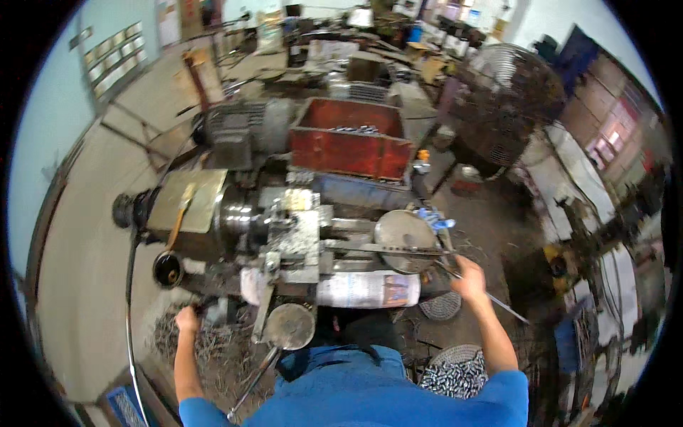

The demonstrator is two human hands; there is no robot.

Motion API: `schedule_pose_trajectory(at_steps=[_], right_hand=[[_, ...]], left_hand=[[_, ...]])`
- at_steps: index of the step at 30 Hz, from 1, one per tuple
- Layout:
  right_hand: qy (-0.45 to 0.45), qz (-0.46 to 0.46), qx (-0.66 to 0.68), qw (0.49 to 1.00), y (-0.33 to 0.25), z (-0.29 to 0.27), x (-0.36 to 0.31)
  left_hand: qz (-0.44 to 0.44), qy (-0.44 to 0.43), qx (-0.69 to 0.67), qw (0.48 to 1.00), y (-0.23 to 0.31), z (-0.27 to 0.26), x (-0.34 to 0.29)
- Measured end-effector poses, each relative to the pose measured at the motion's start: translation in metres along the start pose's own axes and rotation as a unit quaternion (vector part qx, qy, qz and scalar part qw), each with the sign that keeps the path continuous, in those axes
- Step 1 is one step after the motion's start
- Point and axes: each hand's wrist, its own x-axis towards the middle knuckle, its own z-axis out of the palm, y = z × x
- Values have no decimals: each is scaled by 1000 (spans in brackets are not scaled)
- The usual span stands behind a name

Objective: The person places metal pieces into a lathe, operates the machine using various levers, and removes the finished parts, placing them into a basket.

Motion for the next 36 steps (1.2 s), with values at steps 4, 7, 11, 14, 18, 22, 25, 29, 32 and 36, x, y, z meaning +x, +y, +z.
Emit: schedule_pose_trajectory(at_steps=[4, 7, 11, 14, 18, 22, 25, 29, 32, 36], right_hand=[[-80, 243, -189, 948, 148, 28, -93], [-15, 211, -245, 946, 144, 45, -107], [-52, 237, -217, 946, 92, 44, -146], [-23, 223, -182, 957, 56, 54, -193], [-63, 297, -14, 953, -13, 47, -204], [-43, 321, 142, 935, -46, 56, -215], [-67, 330, 54, 940, -66, 43, -208], [-60, 326, 113, 937, -59, 49, -213], [-64, 305, 14, 950, -31, 56, -215], [-106, 235, -180, 949, 67, 46, -184]], left_hand=[[-72, 45, -122, 989, -19, 20, -26], [-129, -13, -141, 981, -48, 27, -59], [-130, -61, -154, 978, -84, 50, -86], [-133, -31, -183, 974, -86, 60, -97], [-148, -121, -218, 957, -75, 59, -100], [-153, -136, -254, 945, -80, 66, -84], [-141, -127, -253, 949, -75, 62, -74], [-101, -101, -229, 963, -50, 37, -67], [-82, -126, -210, 966, -26, 5, -66], [-53, -38, -164, 984, -20, -10, -46]])
